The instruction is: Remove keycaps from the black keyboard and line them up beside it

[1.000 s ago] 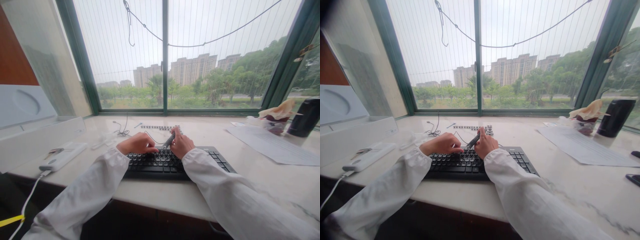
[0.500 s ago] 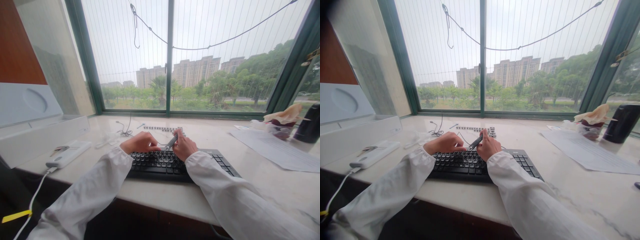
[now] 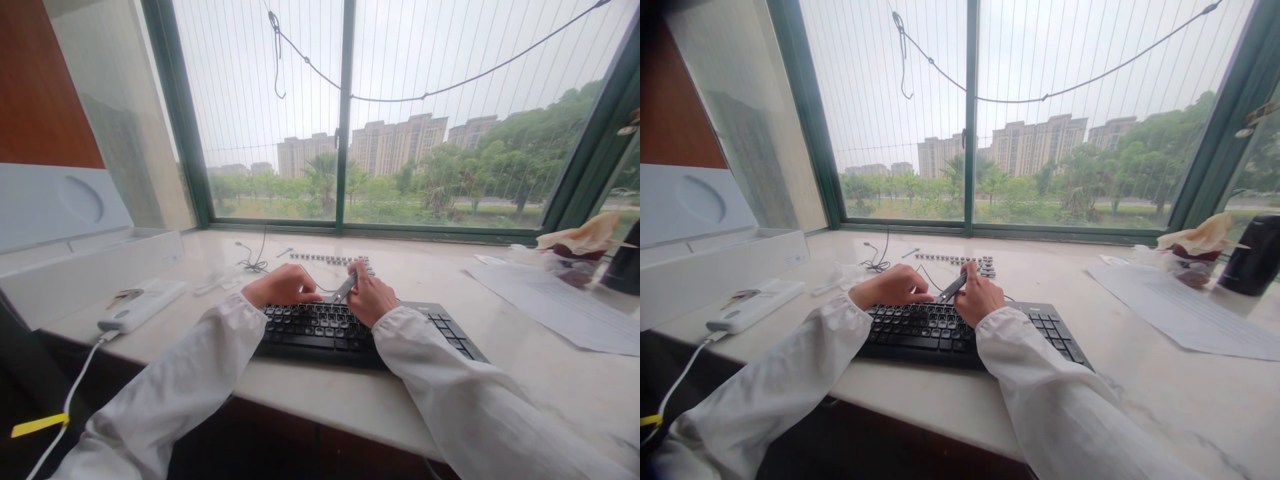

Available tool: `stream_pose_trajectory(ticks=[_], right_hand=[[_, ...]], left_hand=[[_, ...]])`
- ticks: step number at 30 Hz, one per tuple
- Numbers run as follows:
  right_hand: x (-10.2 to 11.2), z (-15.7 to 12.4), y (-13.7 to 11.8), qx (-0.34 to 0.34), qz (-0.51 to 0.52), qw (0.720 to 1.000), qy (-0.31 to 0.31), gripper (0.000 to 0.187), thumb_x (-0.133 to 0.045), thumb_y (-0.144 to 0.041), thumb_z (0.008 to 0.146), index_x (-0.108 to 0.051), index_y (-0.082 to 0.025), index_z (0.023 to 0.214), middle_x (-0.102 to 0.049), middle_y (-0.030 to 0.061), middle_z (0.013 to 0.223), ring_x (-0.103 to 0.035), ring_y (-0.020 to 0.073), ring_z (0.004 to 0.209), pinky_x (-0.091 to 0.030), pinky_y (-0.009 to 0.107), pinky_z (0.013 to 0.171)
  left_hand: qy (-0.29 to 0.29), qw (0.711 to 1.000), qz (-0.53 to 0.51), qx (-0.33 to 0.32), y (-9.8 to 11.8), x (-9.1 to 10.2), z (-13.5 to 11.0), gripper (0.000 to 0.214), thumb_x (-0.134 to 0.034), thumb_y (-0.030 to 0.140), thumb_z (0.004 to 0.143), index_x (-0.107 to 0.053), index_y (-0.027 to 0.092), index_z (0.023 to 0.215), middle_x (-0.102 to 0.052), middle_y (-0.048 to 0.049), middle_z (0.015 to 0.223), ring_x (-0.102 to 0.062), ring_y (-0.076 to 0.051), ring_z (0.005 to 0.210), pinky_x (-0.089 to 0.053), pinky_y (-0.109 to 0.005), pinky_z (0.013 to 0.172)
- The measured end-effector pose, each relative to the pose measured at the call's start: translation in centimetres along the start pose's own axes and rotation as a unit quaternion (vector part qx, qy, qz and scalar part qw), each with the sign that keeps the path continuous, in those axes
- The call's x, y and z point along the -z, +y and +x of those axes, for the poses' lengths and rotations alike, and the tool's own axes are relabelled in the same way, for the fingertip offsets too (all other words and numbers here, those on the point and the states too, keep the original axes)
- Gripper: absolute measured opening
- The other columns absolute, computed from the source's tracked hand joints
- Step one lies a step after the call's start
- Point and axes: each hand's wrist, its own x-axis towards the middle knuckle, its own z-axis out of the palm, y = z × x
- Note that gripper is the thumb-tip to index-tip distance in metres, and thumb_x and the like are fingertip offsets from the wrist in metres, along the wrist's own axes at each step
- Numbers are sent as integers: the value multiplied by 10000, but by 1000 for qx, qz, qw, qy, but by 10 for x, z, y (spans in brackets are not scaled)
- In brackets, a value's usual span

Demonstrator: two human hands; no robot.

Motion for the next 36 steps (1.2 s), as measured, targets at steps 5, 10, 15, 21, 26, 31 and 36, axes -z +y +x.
stream_pose_trajectory(ticks=[5,10,15,21,26,31,36], right_hand=[[-1,1,0,3,-5,1000,0,324,-466,-267,804,-406,-251,1122,-653,20,751,-588,211,614,-285,269,561],[1,6,7,-11,-20,1000,20,307,-470,-273,824,-403,-251,1122,-648,23,738,-594,214,619,-293,270,555],[9,15,21,-37,-45,997,41,237,-455,-295,874,-415,-227,1098,-650,43,733,-592,205,592,-320,273,549],[21,20,27,-33,-89,995,34,155,-405,-291,894,-462,-198,1005,-658,75,736,-631,238,637,-382,301,568],[23,23,31,-35,-114,993,0,181,-440,-259,860,-486,-180,1016,-673,116,835,-665,263,792,-431,332,664],[24,27,40,-56,-117,991,-11,192,-479,-261,827,-507,-180,999,-674,123,880,-666,270,856,-448,347,696],[22,29,44,-57,-107,992,-23,230,-515,-277,810,-524,-174,1015,-675,124,910,-664,262,873,-458,348,718]], left_hand=[[-2,1000,23,9,-2,-1,0,494,-495,507,887,-599,156,555,-539,21,488,-393,-63,464,-251,-220,508],[8,999,30,15,-5,-3,-1,474,-500,495,888,-640,161,581,-579,9,514,-448,-73,484,-255,-221,516],[19,999,17,42,-7,-3,-2,419,-517,468,888,-698,182,641,-625,6,553,-504,-77,498,-280,-216,535],[50,989,30,135,-6,-5,-1,400,-510,522,877,-723,210,745,-636,14,578,-538,-92,518,-322,-212,563],[47,968,47,241,-16,-9,4,396,-441,562,887,-683,254,944,-661,28,648,-577,-123,569,-348,-227,577],[-67,953,98,279,-51,-8,25,405,-434,587,860,-666,287,1000,-716,6,865,-624,-167,731,-379,-247,632],[-154,935,128,293,-89,-17,72,417,-435,567,851,-684,282,1027,-709,-37,1012,-612,-189,882,-410,-259,739]])
